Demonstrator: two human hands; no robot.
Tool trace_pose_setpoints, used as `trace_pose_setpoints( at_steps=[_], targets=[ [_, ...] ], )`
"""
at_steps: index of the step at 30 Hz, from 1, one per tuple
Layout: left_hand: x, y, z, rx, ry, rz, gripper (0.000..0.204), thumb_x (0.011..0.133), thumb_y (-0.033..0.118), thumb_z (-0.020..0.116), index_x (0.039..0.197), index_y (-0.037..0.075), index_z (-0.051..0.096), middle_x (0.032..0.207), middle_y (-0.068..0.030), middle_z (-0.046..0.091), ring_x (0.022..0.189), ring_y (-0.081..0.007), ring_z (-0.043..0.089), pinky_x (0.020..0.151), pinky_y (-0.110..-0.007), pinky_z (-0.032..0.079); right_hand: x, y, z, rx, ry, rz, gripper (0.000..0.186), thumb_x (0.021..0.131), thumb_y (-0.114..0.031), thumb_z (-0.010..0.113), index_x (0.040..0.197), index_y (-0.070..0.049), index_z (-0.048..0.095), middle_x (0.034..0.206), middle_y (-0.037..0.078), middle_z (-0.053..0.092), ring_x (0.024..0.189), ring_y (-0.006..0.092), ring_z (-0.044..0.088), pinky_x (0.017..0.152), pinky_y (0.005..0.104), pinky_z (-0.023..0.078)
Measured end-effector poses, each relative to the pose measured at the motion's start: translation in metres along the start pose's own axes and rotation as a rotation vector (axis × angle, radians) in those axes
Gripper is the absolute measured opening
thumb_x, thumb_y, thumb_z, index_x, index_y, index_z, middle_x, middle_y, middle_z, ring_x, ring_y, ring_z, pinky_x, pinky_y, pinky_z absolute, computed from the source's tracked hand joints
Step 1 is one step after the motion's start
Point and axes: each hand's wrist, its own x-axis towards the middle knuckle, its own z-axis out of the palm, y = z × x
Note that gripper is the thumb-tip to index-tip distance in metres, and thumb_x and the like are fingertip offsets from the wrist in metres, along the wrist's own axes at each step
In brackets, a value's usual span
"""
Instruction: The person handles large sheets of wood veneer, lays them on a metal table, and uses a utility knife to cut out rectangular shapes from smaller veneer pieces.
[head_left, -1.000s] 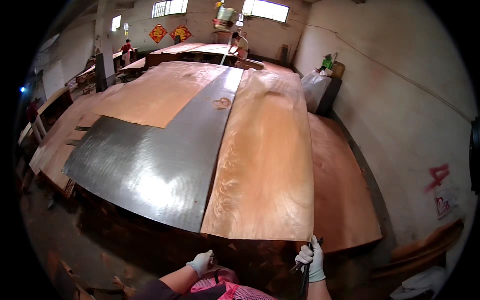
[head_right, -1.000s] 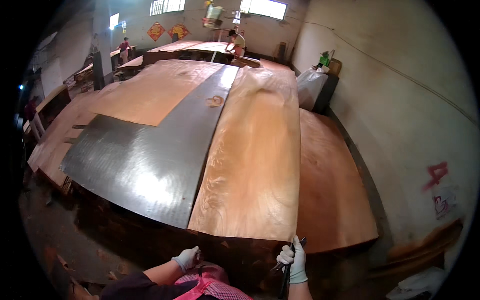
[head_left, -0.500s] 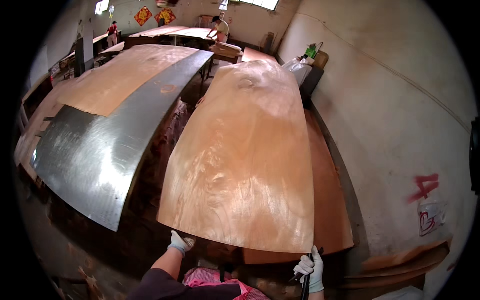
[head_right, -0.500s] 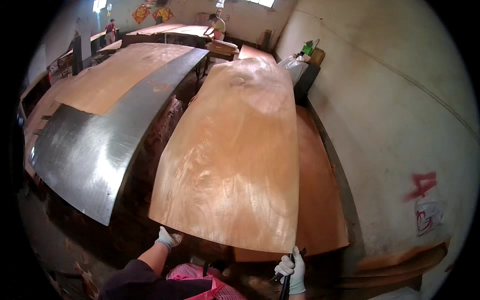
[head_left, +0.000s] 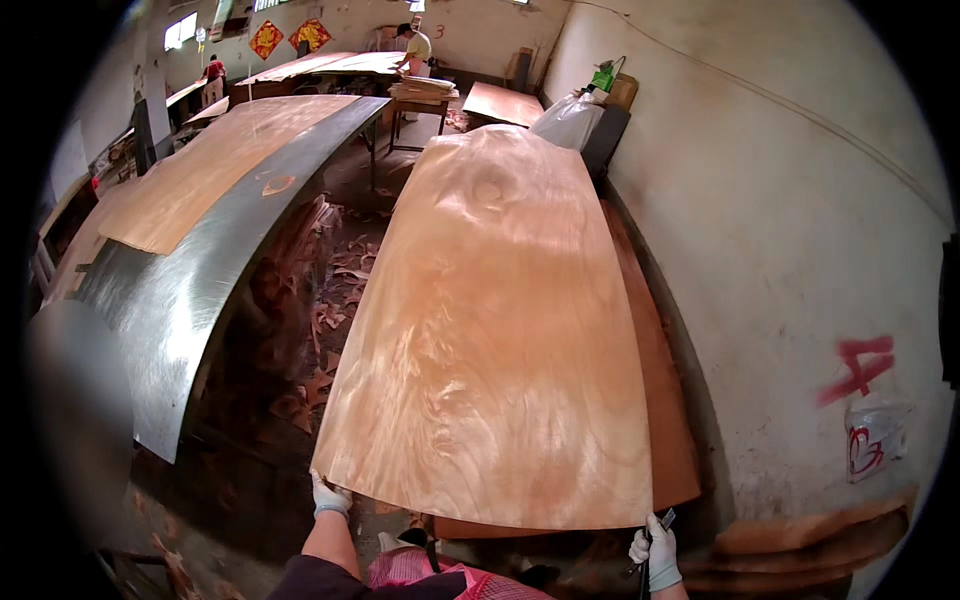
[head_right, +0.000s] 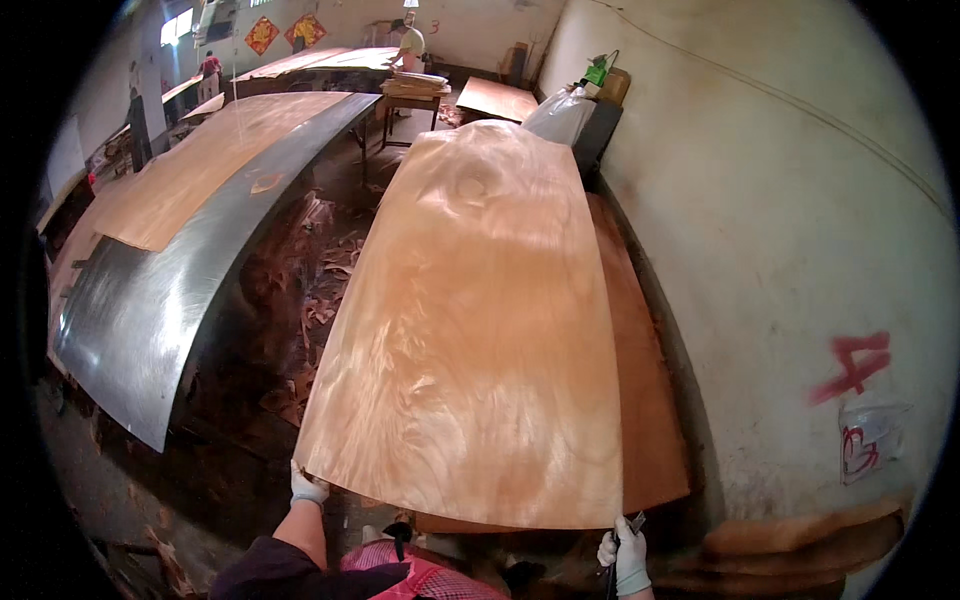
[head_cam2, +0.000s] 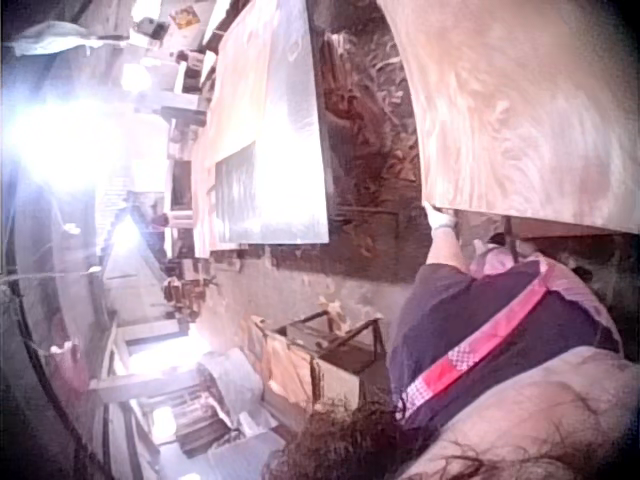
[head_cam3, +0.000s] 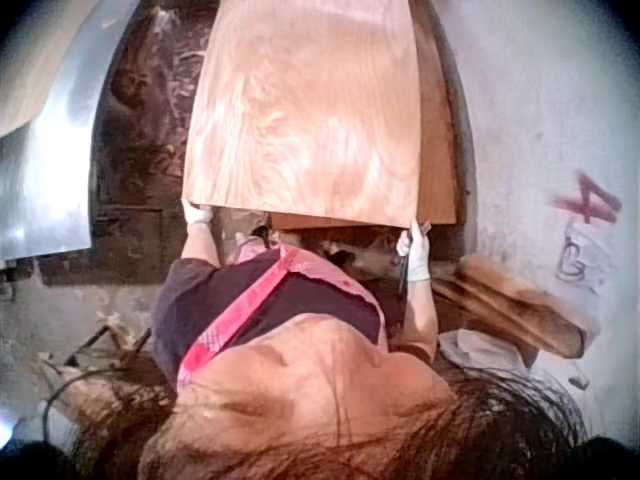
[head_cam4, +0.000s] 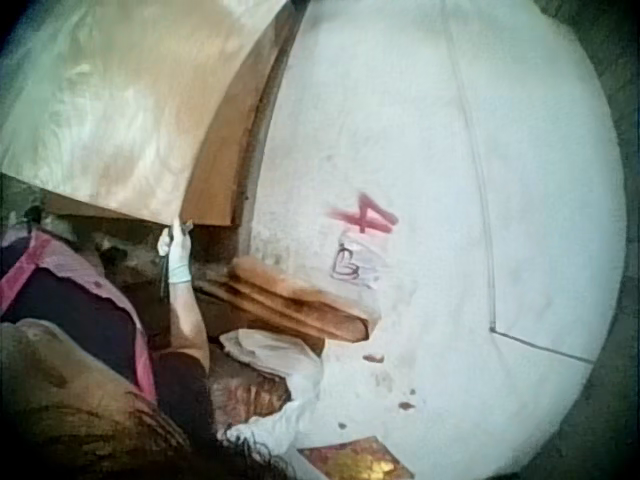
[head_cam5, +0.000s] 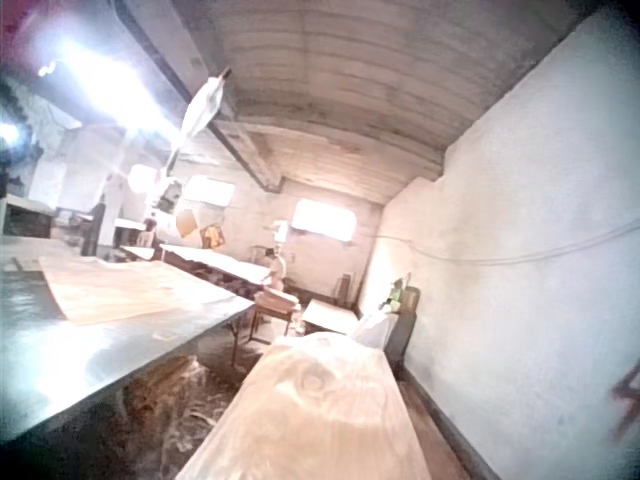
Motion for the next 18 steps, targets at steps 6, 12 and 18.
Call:
trace_pose_setpoints(
  at_steps=[6, 12, 18],
  targets=[
    [-0.052, -0.072, 0.002, 0.176, 0.044, 0.026, 0.033, 0.096, 0.032, 0.054, 0.120, 0.009, 0.059, 0.123, -0.0093, 0.062, 0.110, -0.0331, 0.060, 0.093, -0.052, 0.049, 0.062, -0.021, -0.125, -0.141, 0.055, -0.039, 0.029, 0.096, -0.037, 0.057, 0.083, -0.014, 0.045, 0.048, 0.002, 0.042, 0.033, 0.0153, 0.037, 0.033, 0.0305, 0.030],
    [-0.121, -0.115, -0.049, 0.403, 0.020, 0.057, 0.030, 0.099, 0.034, 0.046, 0.111, 0.010, 0.061, 0.112, -0.0062, 0.066, 0.103, -0.0284, 0.062, 0.087, -0.046, 0.050, 0.098, -0.041, -0.224, -0.275, 0.037, -0.038, 0.026, 0.096, -0.034, 0.057, 0.087, -0.011, 0.050, 0.049, 0.002, 0.044, 0.033, 0.0147, 0.039, 0.033, 0.0302, 0.033],
    [-0.183, -0.197, -0.048, 0.213, 0.193, 0.010, 0.031, 0.101, 0.032, 0.043, 0.121, 0.013, 0.057, 0.122, -0.0085, 0.062, 0.105, -0.0317, 0.060, 0.090, -0.051, 0.049, 0.104, -0.040, -0.287, -0.400, 0.150, -0.026, 0.024, 0.097, -0.030, 0.057, 0.090, -0.007, 0.055, 0.049, 0.003, 0.044, 0.033, 0.0140, 0.039, 0.031, 0.0294, 0.035]
  ],
)
